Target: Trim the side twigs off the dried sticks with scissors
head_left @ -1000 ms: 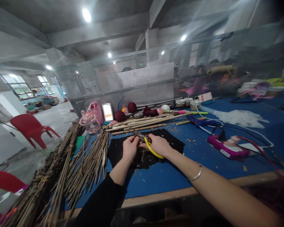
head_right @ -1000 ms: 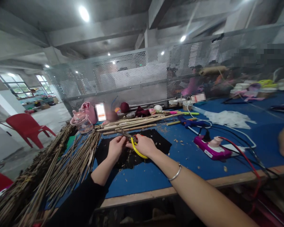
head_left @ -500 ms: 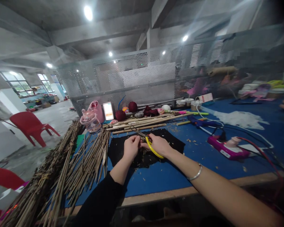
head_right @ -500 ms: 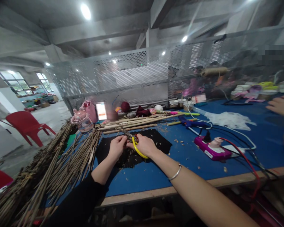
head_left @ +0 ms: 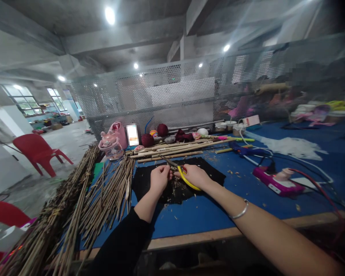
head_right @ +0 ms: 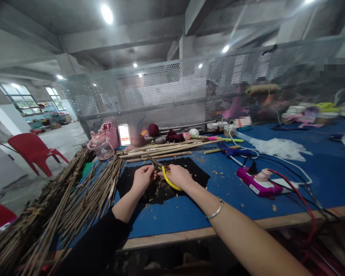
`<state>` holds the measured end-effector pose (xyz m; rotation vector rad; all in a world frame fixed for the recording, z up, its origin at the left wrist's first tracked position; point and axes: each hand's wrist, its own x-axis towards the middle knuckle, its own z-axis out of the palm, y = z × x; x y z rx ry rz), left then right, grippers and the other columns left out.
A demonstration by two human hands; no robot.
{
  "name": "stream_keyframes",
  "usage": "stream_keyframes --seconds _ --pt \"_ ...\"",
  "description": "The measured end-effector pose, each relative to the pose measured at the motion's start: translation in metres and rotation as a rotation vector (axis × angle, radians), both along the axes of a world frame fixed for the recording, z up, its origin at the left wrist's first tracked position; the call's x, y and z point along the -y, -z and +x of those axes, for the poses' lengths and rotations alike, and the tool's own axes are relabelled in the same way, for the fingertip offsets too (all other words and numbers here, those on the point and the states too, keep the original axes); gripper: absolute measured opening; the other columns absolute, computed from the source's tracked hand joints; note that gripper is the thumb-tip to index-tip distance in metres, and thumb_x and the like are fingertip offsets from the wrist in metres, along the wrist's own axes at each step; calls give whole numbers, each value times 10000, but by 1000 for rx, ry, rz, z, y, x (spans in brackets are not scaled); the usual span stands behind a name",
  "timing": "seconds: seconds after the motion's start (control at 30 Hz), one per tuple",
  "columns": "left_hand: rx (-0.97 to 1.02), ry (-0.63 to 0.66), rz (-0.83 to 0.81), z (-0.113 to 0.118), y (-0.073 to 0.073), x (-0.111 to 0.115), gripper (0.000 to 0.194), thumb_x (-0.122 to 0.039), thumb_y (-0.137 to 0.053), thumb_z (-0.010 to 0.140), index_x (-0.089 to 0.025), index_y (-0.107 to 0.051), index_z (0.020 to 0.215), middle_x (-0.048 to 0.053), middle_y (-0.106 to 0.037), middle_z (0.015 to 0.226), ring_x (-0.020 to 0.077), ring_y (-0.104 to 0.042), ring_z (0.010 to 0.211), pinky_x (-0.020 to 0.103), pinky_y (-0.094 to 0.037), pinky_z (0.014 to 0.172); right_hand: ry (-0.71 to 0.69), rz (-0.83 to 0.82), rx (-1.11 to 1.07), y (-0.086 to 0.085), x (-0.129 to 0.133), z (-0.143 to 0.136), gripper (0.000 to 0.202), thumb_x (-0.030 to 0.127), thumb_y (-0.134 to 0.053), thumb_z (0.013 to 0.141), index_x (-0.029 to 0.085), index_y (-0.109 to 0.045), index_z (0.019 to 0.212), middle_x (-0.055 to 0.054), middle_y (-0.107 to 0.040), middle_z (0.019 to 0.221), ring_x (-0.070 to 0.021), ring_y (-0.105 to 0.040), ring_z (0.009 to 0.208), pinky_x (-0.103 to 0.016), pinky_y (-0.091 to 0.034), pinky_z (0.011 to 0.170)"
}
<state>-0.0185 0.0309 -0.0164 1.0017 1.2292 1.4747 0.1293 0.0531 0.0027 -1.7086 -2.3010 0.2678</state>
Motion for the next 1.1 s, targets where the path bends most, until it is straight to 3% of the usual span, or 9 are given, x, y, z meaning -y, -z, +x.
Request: stream_keyframes --seconds 0.5,0.8,1.1 --pt "12 2 20 4 -7 3 181 -303 -571 679 -123 -575 662 -4 -575 556 78 -521 475 177 -423 459 -111 62 -56 3 7 -1 627 717 -413 655 194 -488 991 -93 -631 930 -240 -593 848 -268 -361 631" --pt "-19 6 41 3 -11 6 208 -326 -556 677 -129 -557 609 -13 -555 532 68 -487 435 179 -414 452 -51 21 -22 -7 12 -3 578 728 -391 656 191 -533 820 -85 -644 794 -239 -607 759 -261 -352 560" --pt "-22 6 16 -2 -2 -1 192 -310 -558 679 -130 -564 616 -10 -556 532 66 -496 434 179 -425 460 -29 -34 -4 -5 7 0 566 730 -382 654 209 -568 775 -74 -651 799 -231 -607 742 -256 -355 544"
